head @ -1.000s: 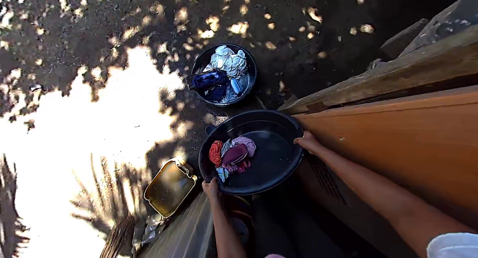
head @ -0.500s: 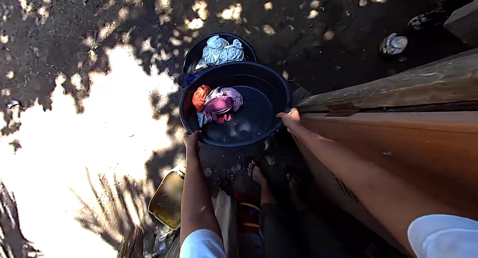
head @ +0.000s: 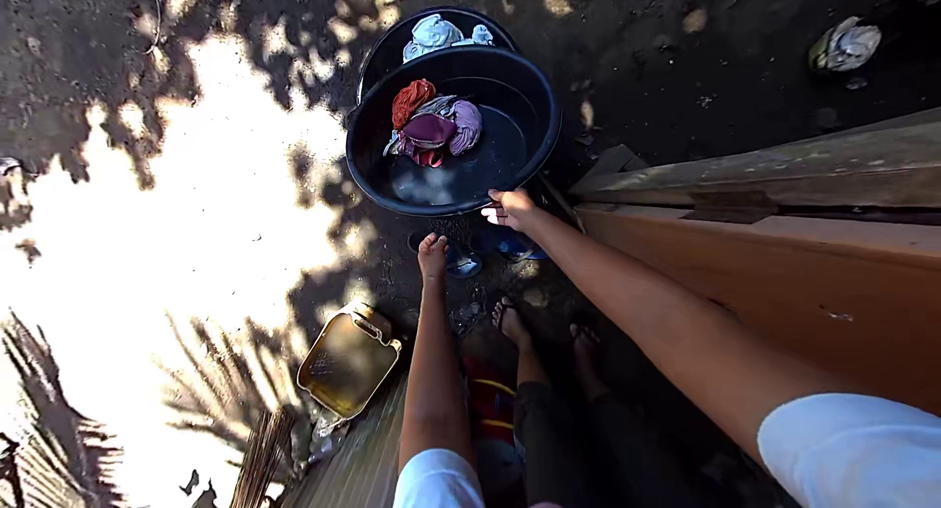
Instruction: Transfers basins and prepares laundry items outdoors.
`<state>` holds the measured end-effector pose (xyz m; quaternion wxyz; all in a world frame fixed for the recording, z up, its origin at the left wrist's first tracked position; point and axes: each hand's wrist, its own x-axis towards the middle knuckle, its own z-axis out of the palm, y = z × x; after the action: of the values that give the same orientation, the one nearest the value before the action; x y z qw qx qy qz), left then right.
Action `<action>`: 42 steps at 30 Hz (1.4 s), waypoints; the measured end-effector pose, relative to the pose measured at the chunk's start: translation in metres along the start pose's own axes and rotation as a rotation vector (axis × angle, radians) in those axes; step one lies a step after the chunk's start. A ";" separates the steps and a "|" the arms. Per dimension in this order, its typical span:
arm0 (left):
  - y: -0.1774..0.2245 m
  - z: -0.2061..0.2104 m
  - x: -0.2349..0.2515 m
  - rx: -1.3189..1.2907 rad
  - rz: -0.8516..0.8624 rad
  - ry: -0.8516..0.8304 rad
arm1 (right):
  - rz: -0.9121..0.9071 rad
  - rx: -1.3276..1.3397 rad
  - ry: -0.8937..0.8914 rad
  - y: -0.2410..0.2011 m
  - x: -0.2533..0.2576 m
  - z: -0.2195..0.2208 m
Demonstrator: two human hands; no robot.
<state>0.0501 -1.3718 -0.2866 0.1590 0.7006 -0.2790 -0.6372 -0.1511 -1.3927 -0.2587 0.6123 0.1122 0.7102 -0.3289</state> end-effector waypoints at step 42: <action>-0.487 -0.092 -0.468 0.102 -0.492 0.093 | 0.038 -1.040 -0.332 0.411 -0.121 -0.232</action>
<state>0.2170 -0.7194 -0.1789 -0.0237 0.7830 -0.1244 -0.6090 -0.0775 -0.9113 -0.2725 0.6968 -0.2460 0.6707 0.0635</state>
